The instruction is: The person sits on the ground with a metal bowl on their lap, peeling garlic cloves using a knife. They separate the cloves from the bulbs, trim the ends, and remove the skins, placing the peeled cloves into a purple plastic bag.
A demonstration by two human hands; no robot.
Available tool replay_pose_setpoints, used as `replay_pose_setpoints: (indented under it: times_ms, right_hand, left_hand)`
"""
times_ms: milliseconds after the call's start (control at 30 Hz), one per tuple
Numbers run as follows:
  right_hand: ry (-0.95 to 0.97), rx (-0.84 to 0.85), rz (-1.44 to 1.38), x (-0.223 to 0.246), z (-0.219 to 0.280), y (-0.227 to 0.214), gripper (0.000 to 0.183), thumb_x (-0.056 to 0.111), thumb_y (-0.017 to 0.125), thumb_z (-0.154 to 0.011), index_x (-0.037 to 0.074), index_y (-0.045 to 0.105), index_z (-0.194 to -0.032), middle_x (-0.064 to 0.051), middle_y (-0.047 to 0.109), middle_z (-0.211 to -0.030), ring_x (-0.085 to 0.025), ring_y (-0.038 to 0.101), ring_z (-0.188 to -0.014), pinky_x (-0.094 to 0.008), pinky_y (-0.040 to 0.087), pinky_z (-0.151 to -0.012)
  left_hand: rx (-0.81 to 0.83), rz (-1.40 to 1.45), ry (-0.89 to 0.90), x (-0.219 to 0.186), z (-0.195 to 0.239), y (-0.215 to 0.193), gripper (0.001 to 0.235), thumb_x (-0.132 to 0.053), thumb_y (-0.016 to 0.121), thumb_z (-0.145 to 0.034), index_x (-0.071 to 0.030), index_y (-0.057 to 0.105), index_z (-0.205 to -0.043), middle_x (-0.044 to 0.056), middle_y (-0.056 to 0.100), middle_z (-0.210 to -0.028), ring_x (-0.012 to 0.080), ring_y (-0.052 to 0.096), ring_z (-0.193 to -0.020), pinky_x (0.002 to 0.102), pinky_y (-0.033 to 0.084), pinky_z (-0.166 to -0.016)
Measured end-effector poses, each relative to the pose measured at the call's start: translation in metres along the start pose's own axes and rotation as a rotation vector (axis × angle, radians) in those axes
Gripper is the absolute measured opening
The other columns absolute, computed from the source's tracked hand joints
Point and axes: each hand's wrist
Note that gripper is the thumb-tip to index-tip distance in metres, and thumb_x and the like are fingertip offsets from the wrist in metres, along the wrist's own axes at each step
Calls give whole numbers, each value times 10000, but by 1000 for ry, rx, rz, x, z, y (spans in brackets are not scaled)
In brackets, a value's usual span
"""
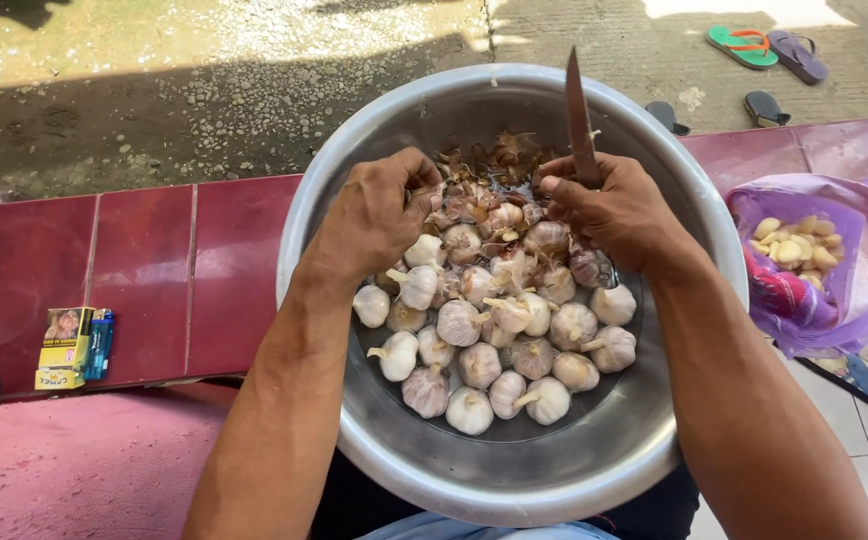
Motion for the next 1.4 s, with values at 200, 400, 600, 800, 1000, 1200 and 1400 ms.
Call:
replay_pose_setpoints:
  times_ms: [200,400,600,800,1000,1200,1400]
  right_hand:
    - [-56,42,23,21,20,13,281,134,758,-958,-20,681,-1180,-181,634,-699,-77,449,-411,-218,361,-338]
    - [-214,99,-9,10,18,22,319,24,817,-874,-26,715,-1172,-120,656,-817,-79,529,-476,-218,451,-396]
    - [-291,-44,-216,-18,-4,5,315,62,858,-881,-26,694,-1134,-104,622,-841,-93,519,-484,-217,425,-376]
    - [-410,-92,77,15,13,10,294,231,858,-915,51,752,-1122,-33,691,-764,-64,594,-589,-198,471,-519]
    - [-604,-38,503,26,26,13,502,390,426,-1101,156,552,-1527,-200,673,-840,-297,607,-700,-470,491,-656]
    - [-669,-86,554,27,25,25,427,308,571,-1063,226,597,-1482,-188,751,-972,-429,726,-937,-534,551,-747]
    - [-661,-40,447,25,21,25,410,290,565,-1066,209,610,-1466,-135,783,-925,-290,755,-932,-461,572,-740]
  left_hand:
    - [-32,316,56,-3,-6,5,329,59,819,-807,14,686,-1104,167,664,-1016,274,733,-972,334,628,-863]
    - [61,452,58,-34,-15,24,280,23,824,-777,-48,768,-1042,122,717,-965,162,700,-859,274,648,-732]
    - [75,596,70,-48,-34,37,396,14,722,-890,-55,711,-1280,92,693,-823,136,696,-754,273,622,-615]
    - [10,971,-2,-37,-30,55,362,3,707,-954,64,618,-1299,221,735,-1002,269,771,-900,382,688,-790]
    - [-88,1075,26,-15,-37,64,312,-53,724,-964,53,647,-1247,176,730,-957,256,774,-879,337,686,-771]
    - [-162,1018,42,-22,-39,62,322,-14,729,-944,70,664,-1249,241,743,-896,274,772,-822,378,702,-739]
    - [-181,1021,29,-30,-36,61,321,-76,742,-950,73,670,-1225,224,736,-865,244,767,-788,343,697,-709]
Point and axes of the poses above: each hand's wrist, its own z-axis away from the middle knuckle, its own y-axis out of the palm, x = y × z
